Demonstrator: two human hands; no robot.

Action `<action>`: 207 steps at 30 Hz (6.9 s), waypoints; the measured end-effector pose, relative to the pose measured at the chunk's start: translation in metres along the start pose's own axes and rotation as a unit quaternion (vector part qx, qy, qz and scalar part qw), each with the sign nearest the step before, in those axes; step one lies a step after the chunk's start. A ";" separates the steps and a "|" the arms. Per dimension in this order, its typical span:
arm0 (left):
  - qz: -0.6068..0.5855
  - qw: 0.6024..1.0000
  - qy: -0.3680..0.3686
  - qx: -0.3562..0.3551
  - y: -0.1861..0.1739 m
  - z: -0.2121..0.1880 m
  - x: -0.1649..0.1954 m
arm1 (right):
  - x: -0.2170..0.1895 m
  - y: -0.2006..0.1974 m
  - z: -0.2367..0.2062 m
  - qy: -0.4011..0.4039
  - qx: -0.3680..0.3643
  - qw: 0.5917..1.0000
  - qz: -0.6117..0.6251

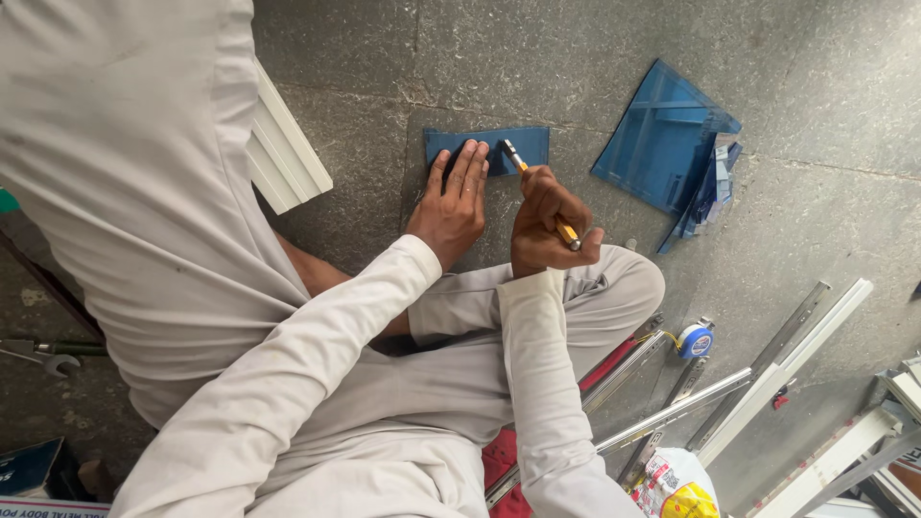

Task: The person sits on the floor and uses a utility knife to score and snap blue plastic sheets into smaller pieces. They mark lines, score along them, and break the material into triangular and rectangular shapes.

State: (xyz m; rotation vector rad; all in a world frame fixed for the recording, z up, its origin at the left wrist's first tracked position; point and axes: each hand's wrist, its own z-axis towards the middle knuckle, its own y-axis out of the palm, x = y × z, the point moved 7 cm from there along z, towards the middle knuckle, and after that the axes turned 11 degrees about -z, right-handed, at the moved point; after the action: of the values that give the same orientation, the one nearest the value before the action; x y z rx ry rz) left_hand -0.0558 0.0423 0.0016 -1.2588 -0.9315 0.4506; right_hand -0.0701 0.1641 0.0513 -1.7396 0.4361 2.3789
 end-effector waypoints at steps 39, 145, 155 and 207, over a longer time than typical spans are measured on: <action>-0.018 0.998 -0.058 0.032 -0.042 -0.018 -0.018 | -0.015 0.004 0.007 0.019 0.031 0.998 0.058; -0.031 0.980 -0.132 -0.147 -0.038 -0.032 -0.036 | -0.005 0.084 -0.011 0.041 -0.003 0.998 0.037; -0.047 0.967 -0.154 -0.200 -0.046 -0.029 -0.043 | -0.011 0.094 -0.018 0.038 -0.023 0.999 -0.032; 0.006 0.944 -0.185 -0.274 -0.052 -0.024 -0.059 | -0.028 0.083 -0.059 0.042 0.030 0.997 -0.064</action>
State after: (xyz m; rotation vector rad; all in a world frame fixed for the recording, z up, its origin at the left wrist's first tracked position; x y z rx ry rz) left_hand -0.0808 -0.0310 0.0294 -1.7162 -1.4345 0.4619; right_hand -0.0333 0.0676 0.0725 -1.7880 0.3898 2.1897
